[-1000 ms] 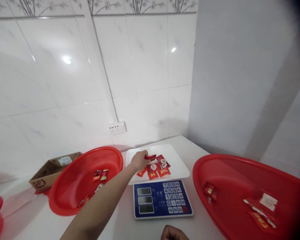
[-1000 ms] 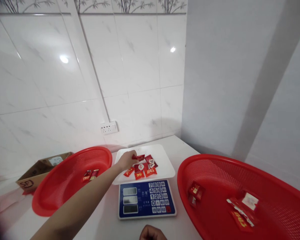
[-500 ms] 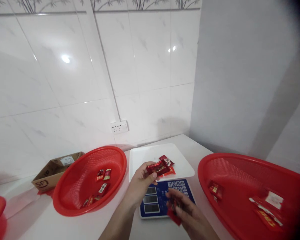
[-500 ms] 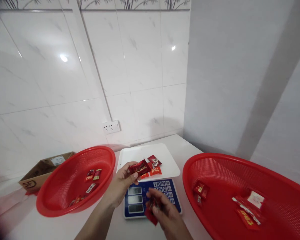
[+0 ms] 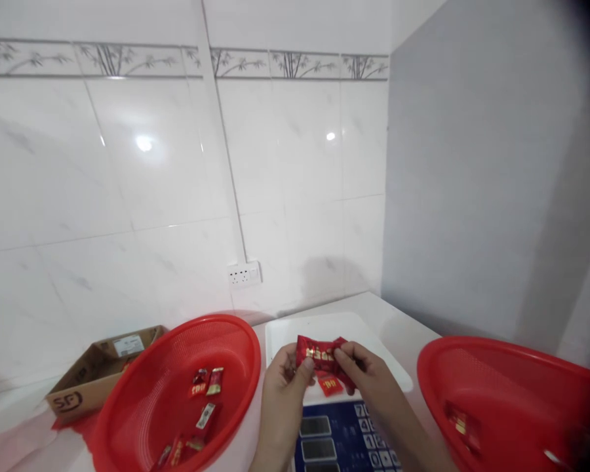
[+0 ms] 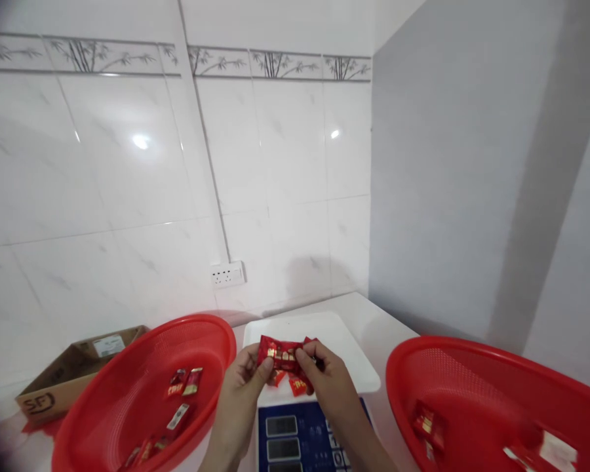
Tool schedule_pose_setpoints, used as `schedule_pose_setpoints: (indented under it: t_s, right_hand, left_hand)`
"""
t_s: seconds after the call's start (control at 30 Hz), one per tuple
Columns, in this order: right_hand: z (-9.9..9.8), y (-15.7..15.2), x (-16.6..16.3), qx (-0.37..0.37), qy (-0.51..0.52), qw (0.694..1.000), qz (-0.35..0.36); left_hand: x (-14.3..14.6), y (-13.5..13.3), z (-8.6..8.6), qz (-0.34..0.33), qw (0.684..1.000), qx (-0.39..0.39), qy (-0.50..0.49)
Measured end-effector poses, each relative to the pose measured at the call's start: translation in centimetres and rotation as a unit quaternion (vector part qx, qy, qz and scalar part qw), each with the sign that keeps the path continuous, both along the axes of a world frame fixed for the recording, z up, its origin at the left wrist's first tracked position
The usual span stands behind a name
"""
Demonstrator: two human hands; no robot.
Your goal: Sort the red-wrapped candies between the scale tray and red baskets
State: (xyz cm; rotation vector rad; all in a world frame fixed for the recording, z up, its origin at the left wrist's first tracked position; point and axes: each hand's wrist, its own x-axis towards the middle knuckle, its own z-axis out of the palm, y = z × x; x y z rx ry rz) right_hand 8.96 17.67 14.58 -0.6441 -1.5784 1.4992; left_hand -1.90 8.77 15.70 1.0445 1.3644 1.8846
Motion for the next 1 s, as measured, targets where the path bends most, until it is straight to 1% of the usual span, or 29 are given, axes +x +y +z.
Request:
schedule_pose_setpoints:
  t_s: [0.13,0.27,0.33,0.47,0.6,0.7,0.8,0.9,1.0]
  right_hand:
    - [-0.2,0.5,-0.8,-0.007,-0.010,1.000,-0.017]
    - [-0.5,0.9,-1.0,0.004,-0.027,0.999,-0.040]
    - [-0.9,1.3,-1.1,0.012,-0.042,0.998,-0.049]
    - [-1.7,2.3,-1.3,0.032,-0.055,0.997,-0.053]
    - [-2.1,3.0,-1.2,0.046,-0.065,0.996,-0.051]
    - [-2.3,3.3,-0.9,0.049,-0.063,0.995,-0.054]
    - [-2.4,3.6,-0.4,0.033,-0.060,0.996,-0.058]
    - [-2.3,3.9,0.1,0.012,-0.065,0.996,-0.057]
    - [-1.7,3.8,0.7,-0.005,-0.088,0.996,-0.024]
  left_hand:
    - [-0.3,0.6,-0.8,0.010,1.000,-0.007,-0.027]
    - [-1.0,1.5,-1.5,-0.014,0.998,-0.003,-0.058]
    - [-1.2,1.9,-1.7,-0.018,0.998,-0.014,-0.057]
    - [-1.5,2.5,-2.4,-0.004,0.998,-0.034,-0.047]
    - [-1.7,2.9,-3.0,0.001,0.997,-0.042,-0.065]
    - [-1.8,3.2,-3.1,-0.006,0.996,-0.035,-0.086]
    - [-1.8,3.3,-3.3,-0.008,0.995,-0.028,-0.091]
    - [-1.5,3.3,-3.6,0.021,0.994,-0.004,-0.108]
    - [-1.2,3.3,-3.9,0.040,0.990,0.025,-0.134]
